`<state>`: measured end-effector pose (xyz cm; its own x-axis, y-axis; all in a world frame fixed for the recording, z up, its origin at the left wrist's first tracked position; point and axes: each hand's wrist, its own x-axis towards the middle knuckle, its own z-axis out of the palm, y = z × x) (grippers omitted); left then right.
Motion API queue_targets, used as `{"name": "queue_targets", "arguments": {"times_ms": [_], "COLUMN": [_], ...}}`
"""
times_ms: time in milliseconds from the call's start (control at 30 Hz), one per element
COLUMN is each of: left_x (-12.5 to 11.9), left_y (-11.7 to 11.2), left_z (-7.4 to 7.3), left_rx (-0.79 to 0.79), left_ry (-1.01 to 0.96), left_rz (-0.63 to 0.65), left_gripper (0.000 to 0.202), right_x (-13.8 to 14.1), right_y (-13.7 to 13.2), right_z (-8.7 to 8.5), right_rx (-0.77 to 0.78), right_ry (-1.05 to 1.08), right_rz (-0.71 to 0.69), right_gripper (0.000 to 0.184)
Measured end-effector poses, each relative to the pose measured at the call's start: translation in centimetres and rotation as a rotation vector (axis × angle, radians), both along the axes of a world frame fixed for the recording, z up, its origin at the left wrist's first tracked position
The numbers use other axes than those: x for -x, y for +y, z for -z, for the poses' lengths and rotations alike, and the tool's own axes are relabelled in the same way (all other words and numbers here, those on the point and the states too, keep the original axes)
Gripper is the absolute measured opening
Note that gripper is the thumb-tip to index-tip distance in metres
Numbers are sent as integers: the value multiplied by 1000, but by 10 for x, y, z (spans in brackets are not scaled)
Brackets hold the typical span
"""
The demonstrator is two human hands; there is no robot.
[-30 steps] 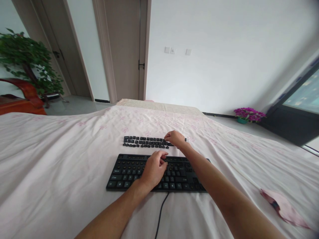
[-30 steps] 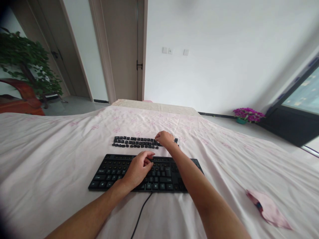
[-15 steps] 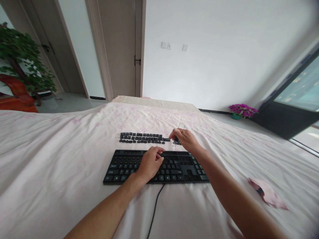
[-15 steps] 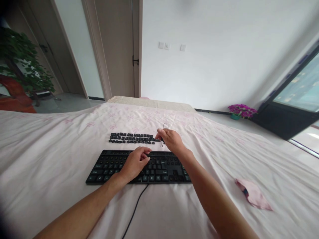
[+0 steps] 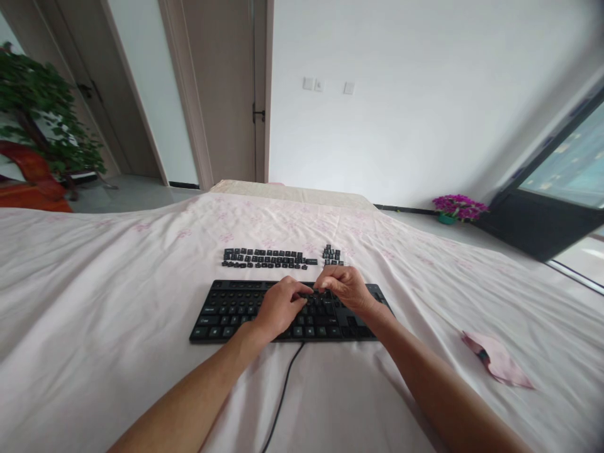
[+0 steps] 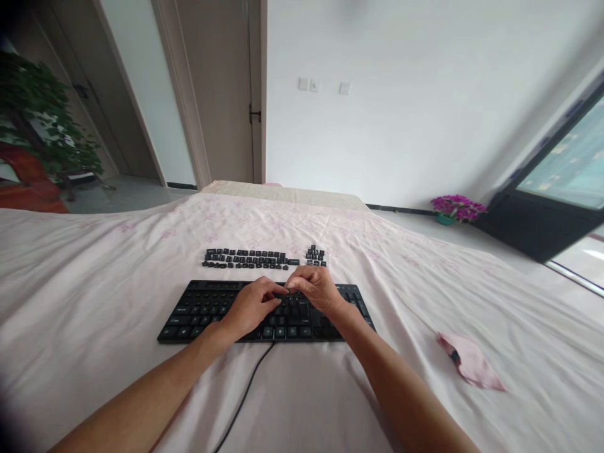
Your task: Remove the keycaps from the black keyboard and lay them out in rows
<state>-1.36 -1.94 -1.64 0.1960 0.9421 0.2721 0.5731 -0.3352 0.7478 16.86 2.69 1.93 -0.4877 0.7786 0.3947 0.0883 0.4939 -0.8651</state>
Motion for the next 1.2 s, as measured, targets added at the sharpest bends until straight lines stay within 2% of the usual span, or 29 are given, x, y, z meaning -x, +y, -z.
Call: {"name": "queue_targets", "arguments": {"times_ms": [233, 433, 533, 667, 767, 867, 1033, 1200], "left_x": [-2, -7, -15, -27, -31, -31, -33, -33], "left_y": [-1, -1, -1, -1, -2, -4, -11, -14], "left_z": [-2, -4, -4, -3, -2, -4, -7, -7], "left_rx": [-26, -53, -44, -55, -86, -117, -130, -54], "left_ry": [117, 203, 259, 296, 291, 274, 201, 179], "left_rz": [25, 17, -44, -143, -119, -67, -37, -89], "left_gripper": [21, 13, 12, 18, 11, 15, 29, 30], "right_x": [6, 5, 3, 6, 11, 15, 20, 24], "right_y": [-5, -7, -7, -8, -11, -15, -22, -24], "right_z": [6, 17, 18, 19, 21, 22, 19, 17], "right_rx": [53, -74, -107, -144, -216, -219, -225, -225], "right_ry": [-20, -55, -76, -83, -56, 6, 99, 124], "right_rz": [-23, -15, -15, 78, 175, 249, 257, 290], "right_gripper": [40, 35, 34, 38, 45, 49, 50, 49]}}
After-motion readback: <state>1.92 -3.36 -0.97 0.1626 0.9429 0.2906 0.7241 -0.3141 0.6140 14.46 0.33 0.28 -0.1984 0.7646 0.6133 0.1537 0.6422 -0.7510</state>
